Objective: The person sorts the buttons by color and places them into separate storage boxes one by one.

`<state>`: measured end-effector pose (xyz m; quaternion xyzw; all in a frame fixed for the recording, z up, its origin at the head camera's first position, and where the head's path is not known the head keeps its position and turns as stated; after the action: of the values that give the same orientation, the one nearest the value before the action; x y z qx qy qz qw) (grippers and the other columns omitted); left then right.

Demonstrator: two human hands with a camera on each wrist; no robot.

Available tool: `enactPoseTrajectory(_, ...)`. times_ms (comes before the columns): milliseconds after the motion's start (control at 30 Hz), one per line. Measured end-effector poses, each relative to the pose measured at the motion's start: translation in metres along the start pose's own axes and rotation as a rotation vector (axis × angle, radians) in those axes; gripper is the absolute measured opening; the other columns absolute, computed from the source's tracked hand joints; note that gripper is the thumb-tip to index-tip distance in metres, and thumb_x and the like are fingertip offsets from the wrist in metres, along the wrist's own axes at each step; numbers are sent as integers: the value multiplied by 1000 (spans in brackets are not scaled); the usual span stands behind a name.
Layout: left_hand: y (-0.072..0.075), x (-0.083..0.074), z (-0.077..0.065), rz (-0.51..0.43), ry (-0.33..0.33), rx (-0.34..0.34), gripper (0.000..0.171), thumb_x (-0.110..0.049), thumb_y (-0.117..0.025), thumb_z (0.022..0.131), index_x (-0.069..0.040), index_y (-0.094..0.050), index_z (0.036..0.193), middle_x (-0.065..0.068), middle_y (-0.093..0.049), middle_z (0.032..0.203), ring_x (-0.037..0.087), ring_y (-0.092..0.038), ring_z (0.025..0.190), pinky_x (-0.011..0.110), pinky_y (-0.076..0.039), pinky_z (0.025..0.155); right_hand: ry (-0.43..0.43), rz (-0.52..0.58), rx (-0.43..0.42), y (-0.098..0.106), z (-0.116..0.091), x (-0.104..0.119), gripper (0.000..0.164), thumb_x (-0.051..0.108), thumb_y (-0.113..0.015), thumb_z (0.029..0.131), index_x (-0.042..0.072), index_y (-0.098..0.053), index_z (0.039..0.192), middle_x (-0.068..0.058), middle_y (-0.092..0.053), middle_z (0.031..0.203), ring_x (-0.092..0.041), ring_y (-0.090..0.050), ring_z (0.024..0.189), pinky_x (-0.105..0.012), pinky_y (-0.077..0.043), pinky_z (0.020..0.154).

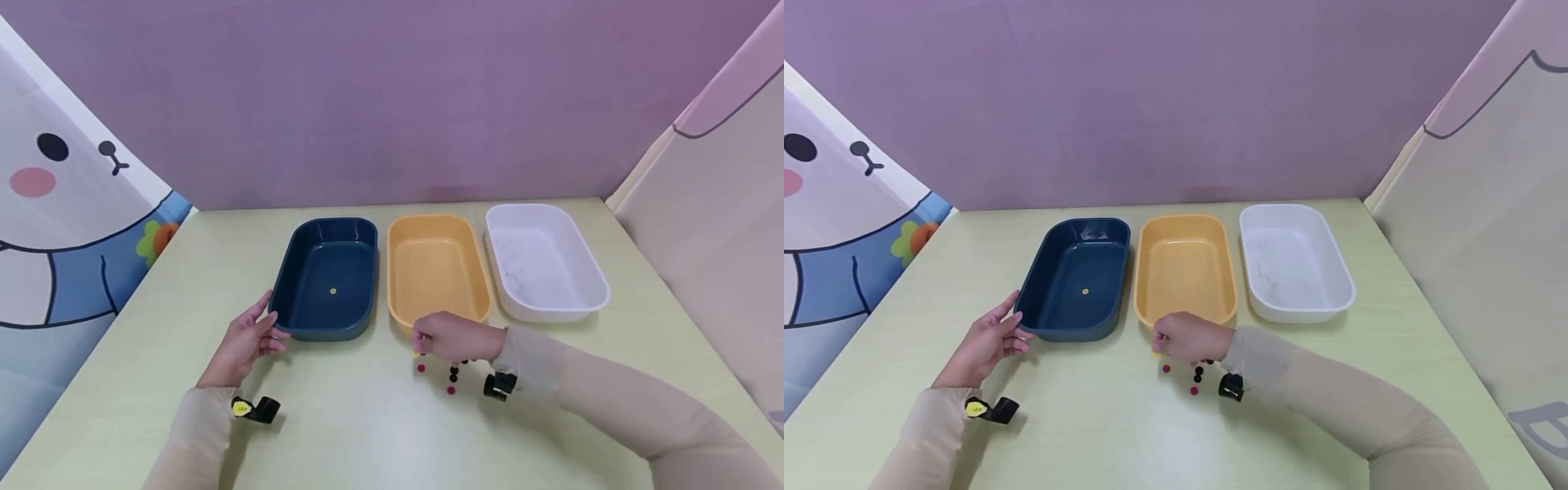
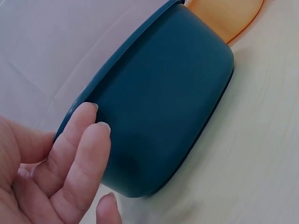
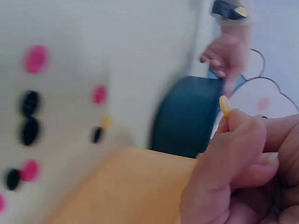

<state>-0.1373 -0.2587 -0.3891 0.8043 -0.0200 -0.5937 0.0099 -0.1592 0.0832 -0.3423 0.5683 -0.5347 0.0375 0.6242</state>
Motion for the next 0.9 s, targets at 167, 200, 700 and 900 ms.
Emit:
enactPoseTrajectory(167, 0, 0, -1, 19, 23, -15, 60, -18, -39, 105, -18, -6, 155, -11, -67, 64, 3, -57, 48, 21, -47, 59, -88, 106, -55, 22, 14, 20, 13, 5, -52, 98, 3, -61, 89, -6, -56, 81, -12, -42, 51, -22, -40, 47)
enactPoseTrajectory(200, 0, 0, -2, 24, 23, -17, 59, -18, -39, 105, -18, -6, 155, -12, -66, 63, 3, -56, 47, 22, -46, 58, -94, 109, -75, 27, 18, 24, 13, 6, -52, 99, 3, -61, 90, -7, -55, 81, -12, -41, 51, -23, -40, 47)
enactPoseTrajectory(700, 0, -2, -1, 60, 32, -36, 57, -18, -39, 105, -18, -11, 155, -11, -68, 64, 4, -32, 39, 18, -24, 41, -79, -48, -96, 49, 119, 44, 21, 8, -52, 99, -2, -64, 85, -10, -66, 113, -13, -49, 75, -24, -42, 75)
enactPoseTrajectory(900, -2, -3, 0, 87, 34, -83, 57, -18, -40, 104, -18, -14, 155, -10, -67, 64, 5, -32, 40, 19, -24, 42, -78, -86, -53, 46, 151, 55, 29, 11, -54, 99, 4, -57, 70, -6, -66, 97, -12, -47, 71, -22, -41, 73)
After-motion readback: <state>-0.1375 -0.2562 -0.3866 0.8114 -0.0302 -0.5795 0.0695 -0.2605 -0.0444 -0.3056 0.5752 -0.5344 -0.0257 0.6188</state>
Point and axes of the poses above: each hand's wrist, its own z-axis towards the middle knuckle, its own y-axis out of the back of the hand, x = y × z, the point moved 1 cm from there along z, towards the middle knuckle
